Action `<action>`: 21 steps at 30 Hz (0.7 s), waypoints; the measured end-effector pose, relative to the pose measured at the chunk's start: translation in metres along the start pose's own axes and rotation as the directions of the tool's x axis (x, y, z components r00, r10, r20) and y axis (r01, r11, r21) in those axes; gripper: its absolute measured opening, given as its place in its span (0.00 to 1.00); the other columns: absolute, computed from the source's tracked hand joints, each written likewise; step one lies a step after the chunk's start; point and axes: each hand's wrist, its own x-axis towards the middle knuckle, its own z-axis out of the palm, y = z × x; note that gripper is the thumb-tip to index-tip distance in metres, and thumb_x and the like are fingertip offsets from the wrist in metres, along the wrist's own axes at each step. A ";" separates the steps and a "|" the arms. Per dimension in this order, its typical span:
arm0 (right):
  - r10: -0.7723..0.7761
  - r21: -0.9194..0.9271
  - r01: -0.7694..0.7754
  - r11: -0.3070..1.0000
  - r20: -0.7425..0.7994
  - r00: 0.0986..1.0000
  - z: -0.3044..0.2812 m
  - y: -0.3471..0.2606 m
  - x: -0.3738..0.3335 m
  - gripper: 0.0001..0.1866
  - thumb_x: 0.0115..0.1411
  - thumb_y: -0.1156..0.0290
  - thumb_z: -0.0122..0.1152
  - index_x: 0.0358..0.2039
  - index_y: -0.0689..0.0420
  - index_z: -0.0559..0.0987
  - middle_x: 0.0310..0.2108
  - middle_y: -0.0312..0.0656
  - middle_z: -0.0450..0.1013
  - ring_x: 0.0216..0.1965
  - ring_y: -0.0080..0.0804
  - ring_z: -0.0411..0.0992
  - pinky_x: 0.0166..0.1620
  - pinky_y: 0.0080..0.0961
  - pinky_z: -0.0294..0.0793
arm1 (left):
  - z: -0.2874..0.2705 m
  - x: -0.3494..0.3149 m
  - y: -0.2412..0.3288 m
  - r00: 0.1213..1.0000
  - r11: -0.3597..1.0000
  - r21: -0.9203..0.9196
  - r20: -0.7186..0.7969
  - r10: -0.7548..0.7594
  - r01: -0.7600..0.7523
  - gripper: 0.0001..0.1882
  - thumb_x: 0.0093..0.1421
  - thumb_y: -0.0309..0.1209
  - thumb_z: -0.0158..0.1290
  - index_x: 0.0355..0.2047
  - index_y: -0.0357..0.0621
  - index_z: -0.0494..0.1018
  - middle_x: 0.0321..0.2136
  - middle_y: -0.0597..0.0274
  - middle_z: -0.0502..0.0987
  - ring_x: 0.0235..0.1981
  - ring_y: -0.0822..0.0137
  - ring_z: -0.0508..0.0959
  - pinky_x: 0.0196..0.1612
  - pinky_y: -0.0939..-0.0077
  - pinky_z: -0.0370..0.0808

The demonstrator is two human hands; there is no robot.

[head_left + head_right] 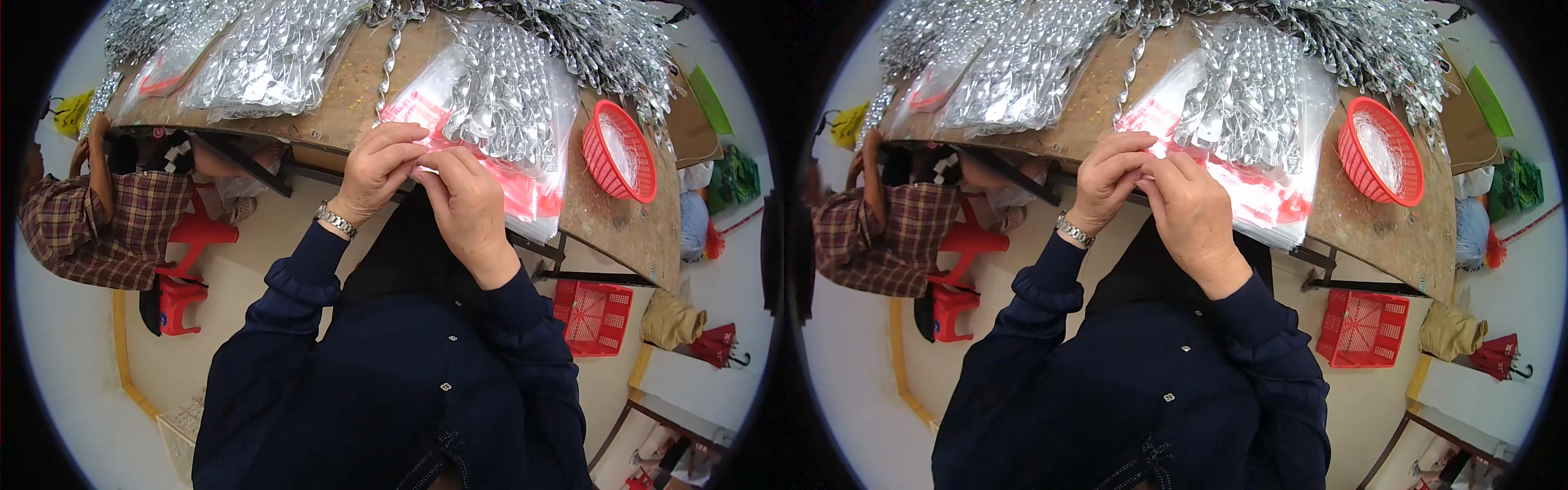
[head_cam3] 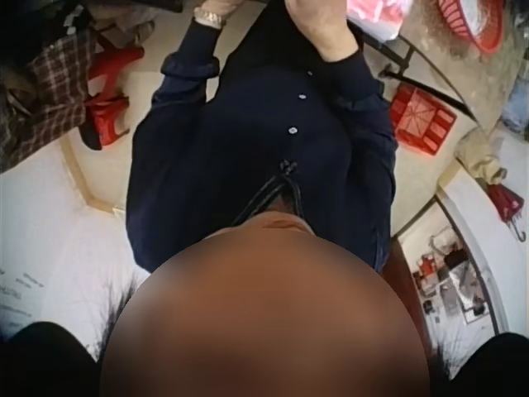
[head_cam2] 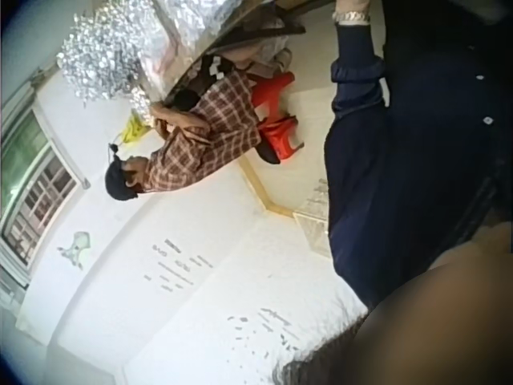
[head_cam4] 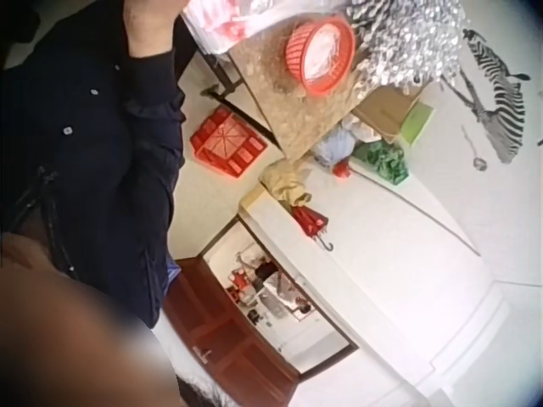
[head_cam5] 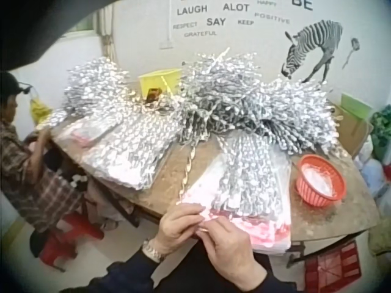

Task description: Packaging silver tinsel garlands into plastic bags.

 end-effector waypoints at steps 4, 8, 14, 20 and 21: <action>0.001 -0.035 -0.001 0.999 0.002 1.000 0.003 -0.002 0.001 0.07 0.55 0.77 0.65 0.36 0.59 0.78 0.30 0.43 0.73 0.31 0.42 0.74 0.33 0.33 0.73 | 0.001 0.000 -0.001 1.000 1.000 -0.010 0.002 0.002 -0.002 0.12 0.50 0.17 0.59 0.36 0.39 0.79 0.44 0.56 0.81 0.46 0.55 0.79 0.50 0.66 0.75; -0.041 -0.087 0.038 0.995 -0.034 0.999 0.009 0.000 -0.002 0.07 0.55 0.77 0.65 0.35 0.58 0.78 0.31 0.43 0.73 0.30 0.42 0.74 0.32 0.32 0.74 | 0.002 0.000 0.000 1.000 1.000 -0.002 0.001 0.015 -0.015 0.12 0.50 0.17 0.58 0.36 0.39 0.79 0.42 0.56 0.81 0.46 0.54 0.79 0.50 0.65 0.75; -0.052 -0.081 0.046 0.996 -0.075 0.996 0.011 0.004 -0.006 0.06 0.54 0.77 0.66 0.33 0.58 0.79 0.31 0.42 0.74 0.29 0.40 0.75 0.32 0.31 0.74 | 0.002 0.001 0.003 1.000 1.000 -0.008 -0.005 -0.003 0.003 0.10 0.50 0.17 0.58 0.34 0.39 0.78 0.41 0.56 0.81 0.47 0.54 0.79 0.50 0.65 0.75; -0.045 -0.052 0.039 0.998 -0.122 0.992 0.014 0.006 -0.010 0.06 0.54 0.78 0.66 0.33 0.58 0.79 0.31 0.42 0.75 0.29 0.40 0.75 0.32 0.30 0.74 | 0.004 0.003 0.003 0.999 1.000 0.008 -0.031 0.018 -0.017 0.10 0.49 0.18 0.57 0.33 0.40 0.78 0.39 0.57 0.81 0.44 0.55 0.80 0.46 0.65 0.77; -0.044 -0.051 0.037 0.998 -0.139 0.989 0.014 0.006 -0.010 0.06 0.54 0.78 0.66 0.33 0.58 0.79 0.31 0.42 0.75 0.29 0.40 0.75 0.32 0.30 0.74 | 0.005 0.003 0.002 0.999 1.000 0.008 -0.030 0.018 -0.018 0.10 0.49 0.18 0.57 0.33 0.40 0.78 0.39 0.57 0.81 0.44 0.55 0.80 0.46 0.65 0.77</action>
